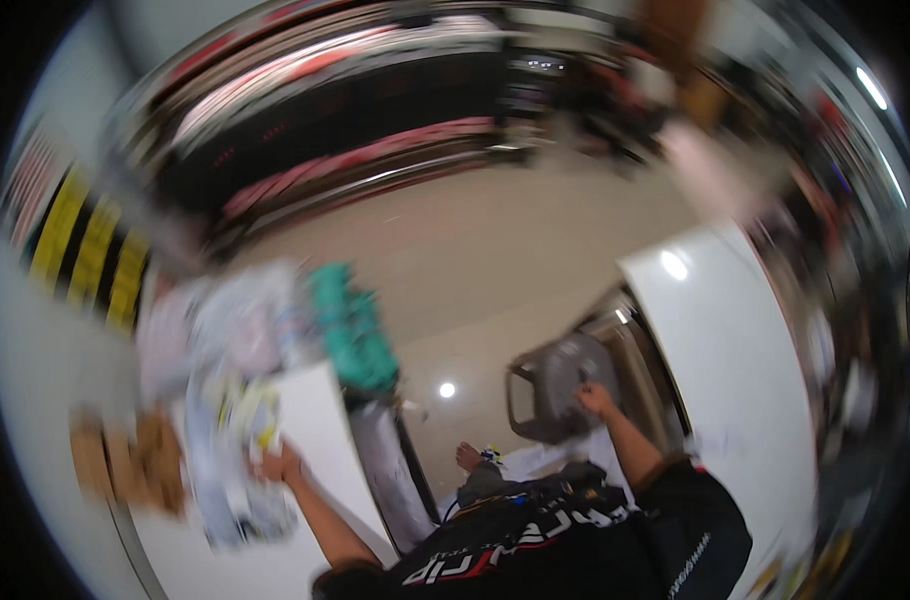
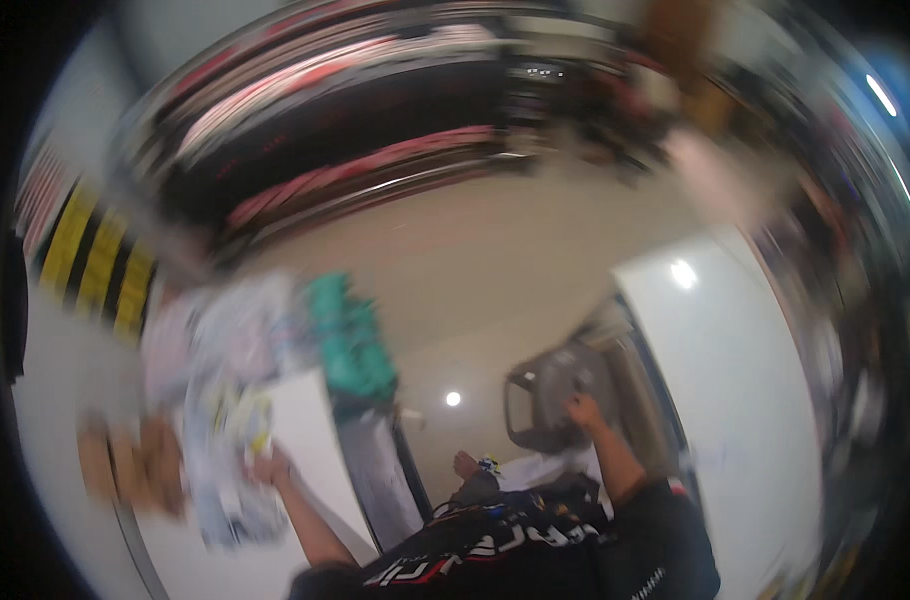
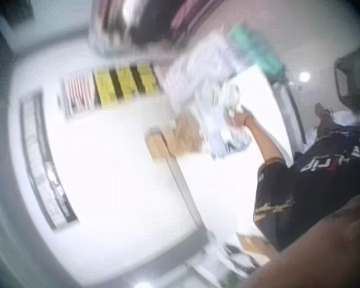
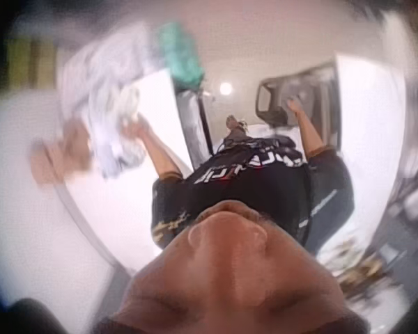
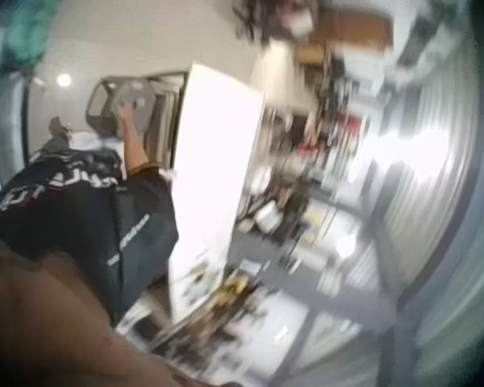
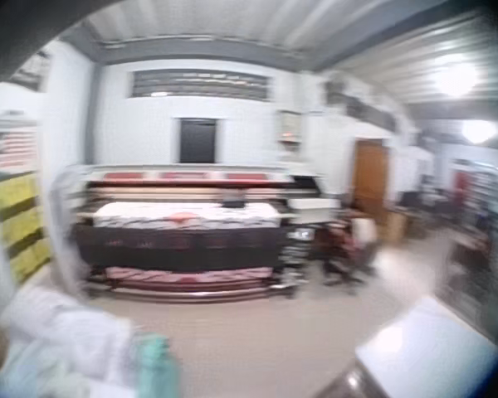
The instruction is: The person folds a light-colored garment, wraps it with a white strap, and secures it with a handheld heat-sealing tool. They then unfold a blue and yellow jersey, lay it flat, and fold it on the table.
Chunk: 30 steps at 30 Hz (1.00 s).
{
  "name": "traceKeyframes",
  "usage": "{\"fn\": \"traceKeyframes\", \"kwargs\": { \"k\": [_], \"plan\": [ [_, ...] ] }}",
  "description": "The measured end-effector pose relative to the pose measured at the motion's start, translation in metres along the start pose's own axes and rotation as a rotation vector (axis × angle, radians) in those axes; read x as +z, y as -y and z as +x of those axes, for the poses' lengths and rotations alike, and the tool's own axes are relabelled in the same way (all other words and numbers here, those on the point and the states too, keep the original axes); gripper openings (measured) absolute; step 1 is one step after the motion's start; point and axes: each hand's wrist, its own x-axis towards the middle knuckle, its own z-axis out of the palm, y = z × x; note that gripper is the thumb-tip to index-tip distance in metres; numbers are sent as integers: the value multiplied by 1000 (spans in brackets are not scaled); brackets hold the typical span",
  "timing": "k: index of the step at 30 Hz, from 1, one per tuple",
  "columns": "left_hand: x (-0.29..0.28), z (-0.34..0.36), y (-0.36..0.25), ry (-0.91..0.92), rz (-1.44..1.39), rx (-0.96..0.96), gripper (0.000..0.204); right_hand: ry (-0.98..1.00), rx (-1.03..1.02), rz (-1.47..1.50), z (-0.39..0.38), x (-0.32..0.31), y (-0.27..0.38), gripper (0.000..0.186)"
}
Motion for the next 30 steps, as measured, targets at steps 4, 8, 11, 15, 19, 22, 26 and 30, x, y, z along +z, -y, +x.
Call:
{"fn": "traceKeyframes", "kwargs": {
  "k": [4, 8, 11, 15, 19, 22, 26, 30],
  "plan": [
    [11, -72, -118, -171, -275, 184, 64, -504, 293, 251, -87, -20, -136, 42],
    [10, -248, -275, -54, -596, 1024, 52, -441, 465, 592, -178, 27, -220, 24],
    [-28, -430, -358, 447, -738, 1628, 38, -52, 598, 556, -248, 74, -278, 30],
    [-72, -705, -391, 685, -760, 2277, 35, -553, 480, 542, -353, 137, -352, 36],
    [-81, -932, -372, 688, -484, 2751, 73, -915, 978, 1265, -454, 142, -400, 34],
    [-52, -1062, -320, 521, -197, 2724, 78, -1256, 1084, 1317, -518, 140, -413, 39],
    [-16, -1155, -235, 754, -178, 3160, 52, -1612, 1078, 1563, -564, 154, -388, 36],
    [0, -1166, -117, 1312, 213, 3354, 41, -1800, 1089, 1920, -549, 166, -333, 37]
  ]
}}
